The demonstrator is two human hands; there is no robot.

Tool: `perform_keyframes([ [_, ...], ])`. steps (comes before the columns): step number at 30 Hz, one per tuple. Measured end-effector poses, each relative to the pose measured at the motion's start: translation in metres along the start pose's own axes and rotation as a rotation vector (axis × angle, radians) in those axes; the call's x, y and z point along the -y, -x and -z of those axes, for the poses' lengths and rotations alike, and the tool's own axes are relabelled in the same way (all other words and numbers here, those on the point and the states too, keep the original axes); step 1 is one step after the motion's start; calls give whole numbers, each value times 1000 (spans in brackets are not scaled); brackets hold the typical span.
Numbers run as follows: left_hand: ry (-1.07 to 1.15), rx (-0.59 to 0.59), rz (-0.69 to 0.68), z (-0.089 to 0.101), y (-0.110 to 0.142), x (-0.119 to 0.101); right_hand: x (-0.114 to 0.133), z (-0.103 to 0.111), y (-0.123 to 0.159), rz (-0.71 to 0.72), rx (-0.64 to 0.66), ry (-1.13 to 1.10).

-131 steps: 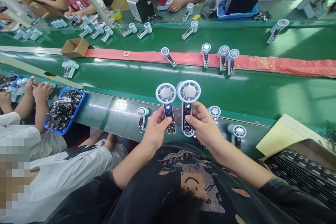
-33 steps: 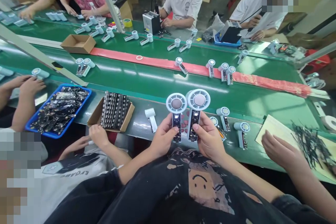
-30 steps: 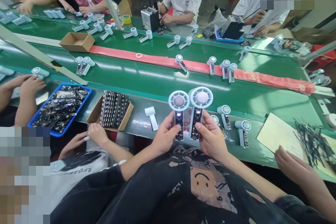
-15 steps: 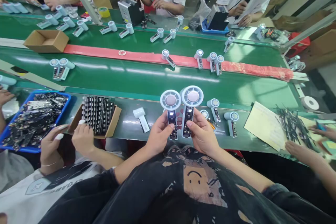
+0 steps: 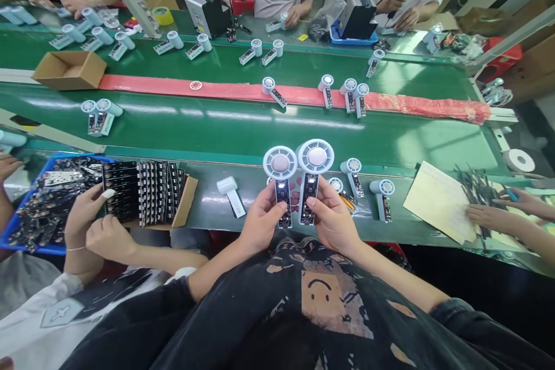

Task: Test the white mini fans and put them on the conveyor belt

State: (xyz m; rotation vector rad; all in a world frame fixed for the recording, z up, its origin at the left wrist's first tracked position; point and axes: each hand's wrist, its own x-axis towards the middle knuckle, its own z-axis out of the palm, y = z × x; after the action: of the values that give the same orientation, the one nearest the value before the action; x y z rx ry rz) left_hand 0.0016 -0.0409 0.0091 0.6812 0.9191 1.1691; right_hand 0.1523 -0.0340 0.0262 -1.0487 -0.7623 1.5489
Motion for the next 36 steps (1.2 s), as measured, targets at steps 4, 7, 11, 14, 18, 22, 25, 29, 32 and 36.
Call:
perform_keyframes([
  [4,-6,-16,2,-2,-1,-3,1,-1,-1,-4,15,-46],
  [7,-22,-16,-4,-3,-1,-6,1,-1,-3,-11,14,-66],
  [11,-39,-24,-22,-5,-2,-8,2,-3,-5,-15,-2,-39],
  [14,-77,-53,-1,-4,-3,-9,1,-6,-5,-16,-13,-9],
  [18,-281,-78,144,12,-5,0,-17,11,-2,-104,-20,137],
  [22,-937,-22,437,53,7,29,-59,61,16,-270,-29,800],
  [25,-1254,90,593,86,28,53,-92,100,43,-342,-80,1039],
  [29,-1406,128,677,104,53,70,-116,134,74,-385,-105,1177],
  [32,-1482,95,668,100,58,78,-121,152,80,-350,-80,1242],
  [36,-1482,-7,477,98,55,100,-134,187,76,-133,-13,1213],
])
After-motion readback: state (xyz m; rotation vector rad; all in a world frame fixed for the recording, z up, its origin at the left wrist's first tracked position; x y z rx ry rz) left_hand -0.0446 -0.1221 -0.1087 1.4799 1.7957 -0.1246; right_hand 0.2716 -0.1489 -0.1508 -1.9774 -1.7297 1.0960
